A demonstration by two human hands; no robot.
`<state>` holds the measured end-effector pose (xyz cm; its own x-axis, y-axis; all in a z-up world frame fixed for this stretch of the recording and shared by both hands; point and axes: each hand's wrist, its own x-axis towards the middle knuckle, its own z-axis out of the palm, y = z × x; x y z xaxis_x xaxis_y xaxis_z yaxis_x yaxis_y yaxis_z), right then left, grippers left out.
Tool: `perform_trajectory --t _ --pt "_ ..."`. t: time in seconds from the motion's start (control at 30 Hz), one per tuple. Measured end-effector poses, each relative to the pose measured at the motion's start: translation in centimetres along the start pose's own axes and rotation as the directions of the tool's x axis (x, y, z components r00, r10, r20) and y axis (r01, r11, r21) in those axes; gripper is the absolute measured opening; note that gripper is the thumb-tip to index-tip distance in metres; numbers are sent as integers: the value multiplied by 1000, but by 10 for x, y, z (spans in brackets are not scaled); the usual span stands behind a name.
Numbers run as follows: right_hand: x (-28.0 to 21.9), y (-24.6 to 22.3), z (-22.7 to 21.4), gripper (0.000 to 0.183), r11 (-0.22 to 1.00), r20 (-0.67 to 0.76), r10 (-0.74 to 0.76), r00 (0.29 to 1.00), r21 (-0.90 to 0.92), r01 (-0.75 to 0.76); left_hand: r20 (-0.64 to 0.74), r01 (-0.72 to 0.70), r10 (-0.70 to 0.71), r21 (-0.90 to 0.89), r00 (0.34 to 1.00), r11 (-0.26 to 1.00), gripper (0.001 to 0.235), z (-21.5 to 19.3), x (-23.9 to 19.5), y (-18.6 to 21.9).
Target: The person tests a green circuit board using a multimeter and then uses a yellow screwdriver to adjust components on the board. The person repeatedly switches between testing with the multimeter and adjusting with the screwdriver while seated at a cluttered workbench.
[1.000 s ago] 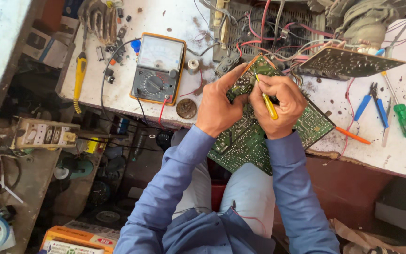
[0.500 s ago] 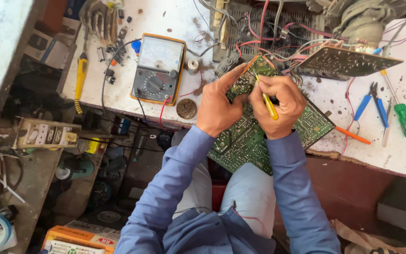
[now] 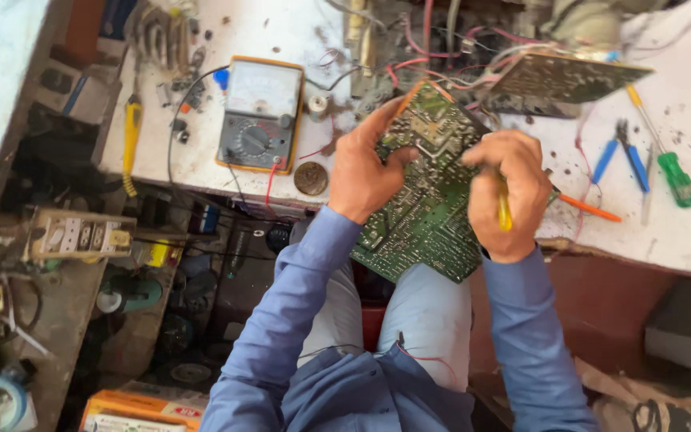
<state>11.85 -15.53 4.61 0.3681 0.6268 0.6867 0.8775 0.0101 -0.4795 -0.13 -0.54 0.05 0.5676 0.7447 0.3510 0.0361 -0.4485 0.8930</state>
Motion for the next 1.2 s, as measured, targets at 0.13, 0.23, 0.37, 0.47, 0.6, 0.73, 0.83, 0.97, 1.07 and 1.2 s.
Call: perform_trajectory --t 0.13,0.23,0.37,0.47,0.6,0.73,0.83,0.97,1.07,1.2 --pt "-39 25 -52 27 981 -15 184 983 68 -182 26 -146 144 94 989 985 66 2 -1 -8" --pt "-62 63 -95 20 884 -86 464 882 105 -455 82 -159 147 173 986 972 66 2 -6 -12" --pt "-81 101 -137 9 860 -1 468 884 -232 -456 51 -227 221 227 974 947 65 4 -20 -8" --pt "-96 118 -138 12 867 149 424 893 -351 -354 27 -224 226 295 974 929 67 6 -23 -6" --pt "-104 137 -118 22 909 250 241 938 -397 -127 -31 -190 210 316 977 929 68 9 -23 -5" --pt "-102 140 -116 14 875 203 336 920 -427 -226 -79 -104 143 367 987 924 67 8 -22 -5" --pt "-104 123 -141 11 858 91 286 954 -467 -213 -80 -85 118 333 990 939 63 7 -23 -6" --pt "-88 81 -132 11 823 3 568 823 -16 -568 -96 -101 142 344 985 934 61 5 -23 -6" --pt "-72 41 -85 13 927 153 368 917 13 -374 -94 -78 115 333 989 940 60 5 -24 -4" --pt "-32 12 -22 16 969 218 226 950 48 -241 -106 -63 103 325 989 944 60 5 -25 -3"
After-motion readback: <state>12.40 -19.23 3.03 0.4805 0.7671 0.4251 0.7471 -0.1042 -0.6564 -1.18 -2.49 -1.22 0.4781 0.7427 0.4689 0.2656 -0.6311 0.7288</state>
